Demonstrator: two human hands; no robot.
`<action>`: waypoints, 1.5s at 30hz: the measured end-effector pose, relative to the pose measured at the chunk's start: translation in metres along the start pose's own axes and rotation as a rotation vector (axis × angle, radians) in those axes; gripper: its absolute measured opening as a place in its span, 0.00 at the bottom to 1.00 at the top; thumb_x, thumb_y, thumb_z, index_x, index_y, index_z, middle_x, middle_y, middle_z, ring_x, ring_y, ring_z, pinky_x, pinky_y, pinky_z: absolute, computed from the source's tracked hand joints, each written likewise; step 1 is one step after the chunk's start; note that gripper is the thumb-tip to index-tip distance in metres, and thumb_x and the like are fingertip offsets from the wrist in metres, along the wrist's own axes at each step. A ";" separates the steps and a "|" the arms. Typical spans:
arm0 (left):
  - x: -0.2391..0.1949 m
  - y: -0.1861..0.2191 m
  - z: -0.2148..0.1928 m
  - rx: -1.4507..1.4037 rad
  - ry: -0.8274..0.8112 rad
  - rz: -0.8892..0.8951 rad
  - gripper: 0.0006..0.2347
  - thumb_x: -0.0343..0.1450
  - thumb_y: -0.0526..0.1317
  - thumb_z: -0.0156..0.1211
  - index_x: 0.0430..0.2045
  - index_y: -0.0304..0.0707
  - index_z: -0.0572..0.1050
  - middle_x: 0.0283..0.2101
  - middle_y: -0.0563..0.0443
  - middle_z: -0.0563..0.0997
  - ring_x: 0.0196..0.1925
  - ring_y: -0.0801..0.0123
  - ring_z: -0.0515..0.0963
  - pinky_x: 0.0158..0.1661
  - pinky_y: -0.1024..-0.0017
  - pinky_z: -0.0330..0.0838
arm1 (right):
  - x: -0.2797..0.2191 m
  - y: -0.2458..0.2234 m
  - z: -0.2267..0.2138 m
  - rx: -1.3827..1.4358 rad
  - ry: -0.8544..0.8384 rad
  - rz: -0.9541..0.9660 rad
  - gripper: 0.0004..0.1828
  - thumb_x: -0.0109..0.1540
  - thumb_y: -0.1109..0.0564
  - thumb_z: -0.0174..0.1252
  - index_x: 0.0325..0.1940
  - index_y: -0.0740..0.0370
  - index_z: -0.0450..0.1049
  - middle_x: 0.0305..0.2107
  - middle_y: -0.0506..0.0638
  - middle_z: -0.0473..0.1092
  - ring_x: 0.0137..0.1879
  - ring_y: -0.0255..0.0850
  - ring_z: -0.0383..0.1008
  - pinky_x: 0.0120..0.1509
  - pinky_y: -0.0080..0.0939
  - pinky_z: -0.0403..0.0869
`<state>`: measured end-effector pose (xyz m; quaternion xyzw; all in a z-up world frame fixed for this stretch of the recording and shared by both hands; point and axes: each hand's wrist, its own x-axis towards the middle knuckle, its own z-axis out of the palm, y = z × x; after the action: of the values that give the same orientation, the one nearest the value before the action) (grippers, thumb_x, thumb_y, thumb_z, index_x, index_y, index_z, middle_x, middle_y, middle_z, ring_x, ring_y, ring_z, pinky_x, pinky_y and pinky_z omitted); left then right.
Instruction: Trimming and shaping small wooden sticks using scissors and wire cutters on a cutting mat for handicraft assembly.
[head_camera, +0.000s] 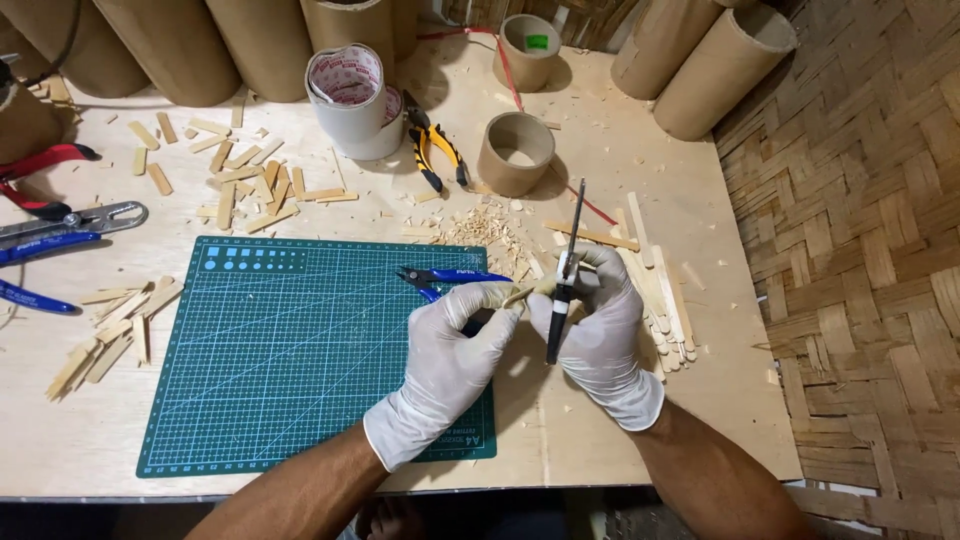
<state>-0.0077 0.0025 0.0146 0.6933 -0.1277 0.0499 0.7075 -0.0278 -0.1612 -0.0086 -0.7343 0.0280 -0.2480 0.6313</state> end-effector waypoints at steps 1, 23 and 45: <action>0.001 0.001 0.000 0.001 -0.001 0.000 0.02 0.64 0.31 0.71 0.26 0.38 0.85 0.22 0.44 0.85 0.22 0.66 0.85 0.26 0.71 0.79 | -0.001 -0.001 -0.001 0.001 0.001 0.001 0.26 0.50 0.69 0.71 0.51 0.66 0.71 0.24 0.54 0.76 0.30 0.35 0.75 0.33 0.31 0.76; 0.010 0.000 -0.001 -0.379 0.045 -0.467 0.04 0.68 0.30 0.64 0.30 0.25 0.79 0.22 0.37 0.82 0.20 0.62 0.83 0.17 0.70 0.80 | 0.005 0.019 -0.003 0.053 -0.035 0.017 0.27 0.53 0.69 0.69 0.56 0.64 0.72 0.29 0.54 0.77 0.37 0.35 0.78 0.43 0.33 0.78; 0.004 -0.013 -0.003 -0.138 -0.075 -0.223 0.02 0.67 0.34 0.65 0.24 0.39 0.82 0.19 0.48 0.82 0.21 0.75 0.77 0.22 0.76 0.73 | -0.004 -0.004 -0.003 -0.039 -0.162 -0.066 0.29 0.53 0.66 0.73 0.57 0.66 0.73 0.32 0.56 0.79 0.38 0.34 0.79 0.45 0.34 0.79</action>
<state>-0.0007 0.0042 0.0035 0.6544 -0.0791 -0.0639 0.7493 -0.0332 -0.1617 -0.0058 -0.7647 -0.0425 -0.2079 0.6084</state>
